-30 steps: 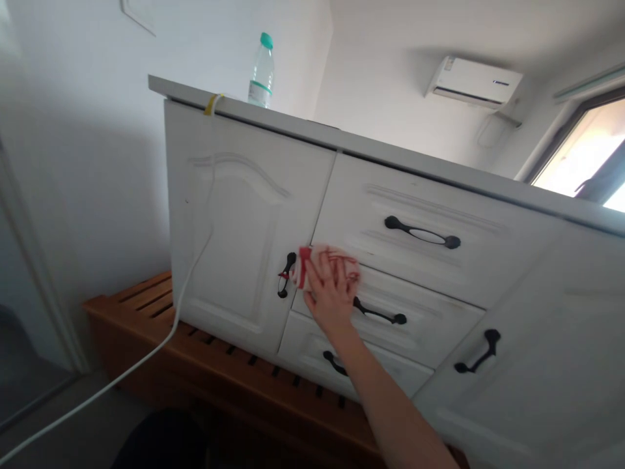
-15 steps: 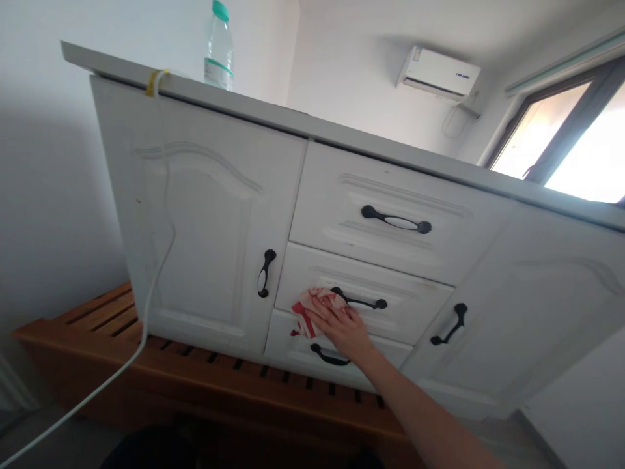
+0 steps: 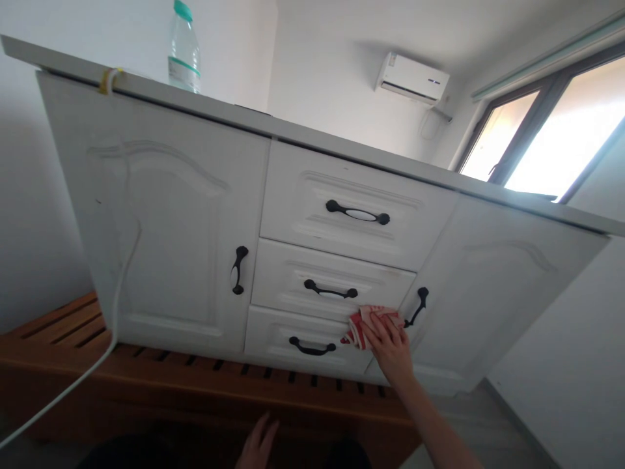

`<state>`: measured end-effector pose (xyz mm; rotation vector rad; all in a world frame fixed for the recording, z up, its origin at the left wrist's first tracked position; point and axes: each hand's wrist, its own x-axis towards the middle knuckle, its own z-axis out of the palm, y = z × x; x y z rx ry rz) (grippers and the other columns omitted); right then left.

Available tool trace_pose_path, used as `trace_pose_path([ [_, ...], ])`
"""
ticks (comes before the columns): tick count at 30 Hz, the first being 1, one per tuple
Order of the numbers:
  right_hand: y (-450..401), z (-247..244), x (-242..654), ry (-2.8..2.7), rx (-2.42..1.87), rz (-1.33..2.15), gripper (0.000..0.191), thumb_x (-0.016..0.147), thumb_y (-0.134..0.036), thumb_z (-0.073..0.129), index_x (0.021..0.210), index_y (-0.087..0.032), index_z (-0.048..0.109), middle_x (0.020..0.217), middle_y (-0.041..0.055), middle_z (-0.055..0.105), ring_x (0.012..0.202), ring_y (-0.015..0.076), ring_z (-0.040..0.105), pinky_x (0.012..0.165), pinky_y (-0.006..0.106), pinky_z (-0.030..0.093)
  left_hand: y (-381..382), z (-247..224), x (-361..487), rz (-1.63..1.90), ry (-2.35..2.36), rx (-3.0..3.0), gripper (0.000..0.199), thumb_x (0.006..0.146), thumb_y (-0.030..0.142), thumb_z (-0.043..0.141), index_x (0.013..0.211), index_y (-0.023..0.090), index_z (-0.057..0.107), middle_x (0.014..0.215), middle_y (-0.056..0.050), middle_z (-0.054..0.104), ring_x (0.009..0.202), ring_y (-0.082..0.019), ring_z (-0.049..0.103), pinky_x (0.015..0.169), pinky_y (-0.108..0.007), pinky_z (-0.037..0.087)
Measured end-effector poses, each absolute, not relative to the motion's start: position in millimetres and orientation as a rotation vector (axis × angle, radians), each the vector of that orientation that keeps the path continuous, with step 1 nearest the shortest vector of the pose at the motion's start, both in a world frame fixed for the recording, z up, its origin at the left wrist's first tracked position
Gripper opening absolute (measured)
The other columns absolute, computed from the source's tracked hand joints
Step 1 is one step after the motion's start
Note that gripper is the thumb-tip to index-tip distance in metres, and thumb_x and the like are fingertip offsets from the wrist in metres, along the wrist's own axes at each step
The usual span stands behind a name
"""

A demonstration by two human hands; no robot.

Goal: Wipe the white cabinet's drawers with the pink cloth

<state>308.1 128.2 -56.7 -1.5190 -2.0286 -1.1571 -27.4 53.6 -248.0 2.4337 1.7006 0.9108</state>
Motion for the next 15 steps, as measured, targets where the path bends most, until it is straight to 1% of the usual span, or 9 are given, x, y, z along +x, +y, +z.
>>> trace_pose_path([
  [1,126.4,-66.9,306.4,-1.965,-1.56,-1.138,0.068,0.093,-0.017,0.056,0.152,-0.045,0.034,0.148,0.0014,0.056,0.133,0.0313,0.046,0.107,0.052,0.032,60.5,-239.4,-19.9,0.939,1.674,2.461,0.069,0.08,0.003,0.056,0.143,0.029,0.049,0.145,-0.009,0.054,0.127,-0.024,0.058,0.102,-0.04,0.054],
  [2,125.0,-77.6,303.9,-1.897,-1.597,-1.105,0.068,0.093,-0.015,0.055,0.152,-0.044,0.035,0.149,0.0035,0.055,0.134,0.0325,0.045,0.104,0.052,0.036,68.5,-226.7,-11.4,0.972,1.634,2.504,0.074,0.079,0.001,0.05,0.148,0.027,0.043,0.151,-0.01,0.049,0.134,-0.023,0.053,0.106,-0.038,0.052],
  [4,121.9,-98.3,298.5,-1.776,-1.632,-0.986,0.066,0.093,-0.012,0.052,0.151,-0.04,0.039,0.151,0.0075,0.052,0.135,0.0336,0.045,0.101,0.052,0.041,87.8,-192.2,6.6,1.017,1.581,2.603,0.075,0.084,0.004,0.045,0.154,0.027,0.031,0.159,-0.009,0.039,0.144,-0.025,0.041,0.112,-0.042,0.046],
  [6,115.5,-115.7,293.8,-1.71,-1.602,-0.783,0.064,0.093,-0.009,0.045,0.15,-0.037,0.043,0.154,0.009,0.047,0.138,0.0322,0.044,0.105,0.053,0.043,108.7,-155.1,22.0,0.99,1.568,2.68,0.078,0.084,0.004,0.042,0.156,0.027,0.026,0.162,-0.007,0.034,0.148,-0.026,0.034,0.114,-0.044,0.042],
  [8,102.4,-130.5,287.6,-1.656,-1.534,-0.483,0.064,0.09,-0.006,0.039,0.147,-0.033,0.049,0.156,0.0088,0.045,0.14,0.0301,0.045,0.112,0.056,0.04,127.9,-128.0,31.5,0.876,1.517,2.745,0.08,0.08,0.003,0.043,0.155,0.025,0.029,0.159,-0.006,0.039,0.147,-0.026,0.034,0.116,-0.044,0.038],
  [10,80.8,-146.1,277.1,-1.518,-1.46,-0.139,0.061,0.086,-0.009,0.042,0.143,-0.028,0.054,0.152,0.01,0.05,0.137,0.0302,0.05,0.114,0.057,0.041,142.6,-117.7,35.0,0.752,1.501,2.745,0.074,0.078,0.005,0.045,0.15,0.023,0.04,0.151,-0.007,0.05,0.141,-0.026,0.041,0.117,-0.045,0.036],
  [11,67.4,-154.8,269.7,-1.4,-1.431,0.015,0.058,0.084,-0.013,0.046,0.14,-0.025,0.056,0.148,0.011,0.054,0.134,0.0309,0.053,0.112,0.056,0.043,147.6,-118.4,35.3,0.705,1.508,2.733,0.07,0.079,0.006,0.046,0.147,0.023,0.044,0.147,-0.007,0.054,0.138,-0.026,0.045,0.117,-0.045,0.035],
  [13,39.1,-172.3,251.3,-1.132,-1.411,0.274,0.054,0.081,-0.022,0.055,0.135,-0.024,0.059,0.135,0.0113,0.065,0.124,0.0323,0.062,0.105,0.055,0.051,152.2,-126.6,35.3,0.671,1.536,2.721,0.066,0.08,0.007,0.047,0.145,0.023,0.046,0.145,-0.007,0.055,0.136,-0.027,0.046,0.116,-0.045,0.036],
  [15,15.0,-184.7,231.5,-1.005,-1.437,0.543,0.05,0.08,-0.036,0.06,0.13,-0.029,0.061,0.115,0.0083,0.074,0.111,0.0341,0.069,0.094,0.056,0.058,150.5,-135.4,36.3,0.695,1.567,2.725,0.068,0.08,0.006,0.046,0.146,0.021,0.044,0.148,-0.009,0.052,0.139,-0.027,0.044,0.116,-0.045,0.036],
])
